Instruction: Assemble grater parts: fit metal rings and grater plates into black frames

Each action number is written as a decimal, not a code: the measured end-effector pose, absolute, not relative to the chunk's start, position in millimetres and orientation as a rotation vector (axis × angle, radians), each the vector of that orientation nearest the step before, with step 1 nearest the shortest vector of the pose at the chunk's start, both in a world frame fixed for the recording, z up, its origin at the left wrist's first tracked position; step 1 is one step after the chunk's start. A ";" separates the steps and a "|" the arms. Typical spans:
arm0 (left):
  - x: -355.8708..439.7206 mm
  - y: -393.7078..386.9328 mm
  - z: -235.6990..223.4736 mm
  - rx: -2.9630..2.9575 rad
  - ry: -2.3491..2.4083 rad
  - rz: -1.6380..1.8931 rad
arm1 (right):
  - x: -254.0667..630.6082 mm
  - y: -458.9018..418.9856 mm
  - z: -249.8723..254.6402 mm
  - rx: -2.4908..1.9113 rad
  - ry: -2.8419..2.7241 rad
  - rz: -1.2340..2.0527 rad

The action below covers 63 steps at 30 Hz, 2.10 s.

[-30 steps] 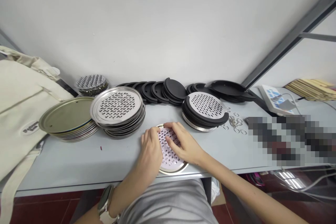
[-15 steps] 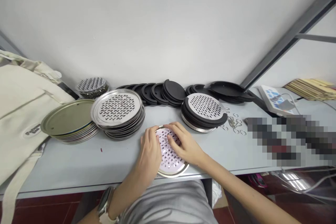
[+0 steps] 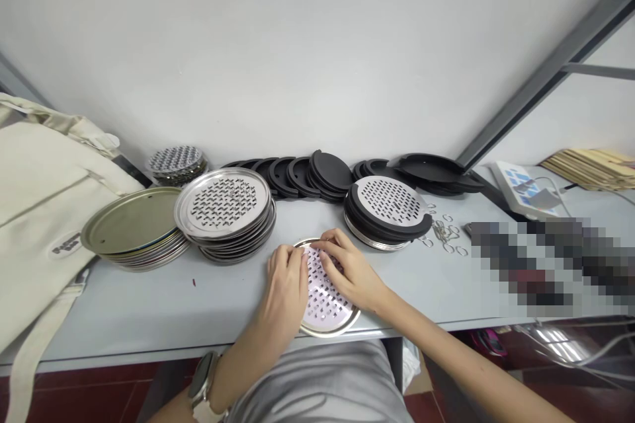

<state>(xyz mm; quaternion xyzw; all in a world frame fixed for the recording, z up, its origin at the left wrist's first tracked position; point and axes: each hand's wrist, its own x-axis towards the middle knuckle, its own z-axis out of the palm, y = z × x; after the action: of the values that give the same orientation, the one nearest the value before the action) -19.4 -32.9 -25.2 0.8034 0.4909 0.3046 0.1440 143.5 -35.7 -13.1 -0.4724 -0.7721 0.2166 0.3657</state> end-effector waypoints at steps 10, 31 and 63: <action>-20.3 -34.2 -25.2 2.341 1.453 0.767 | 143.3 -37.2 -13.9 -1.226 -1.995 0.568; -19.3 -35.2 -24.1 2.451 1.472 0.765 | 145.2 -36.8 -13.5 -1.285 -2.085 0.417; -22.0 -42.6 -19.8 2.564 1.501 0.791 | 144.8 -37.0 -12.7 -1.281 -2.060 0.423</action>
<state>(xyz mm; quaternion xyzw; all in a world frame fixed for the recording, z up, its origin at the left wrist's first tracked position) -22.0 -42.6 -19.8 0.8335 0.4880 0.2571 0.0334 144.8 -37.0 -12.7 -0.4905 -0.7888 0.1622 0.3331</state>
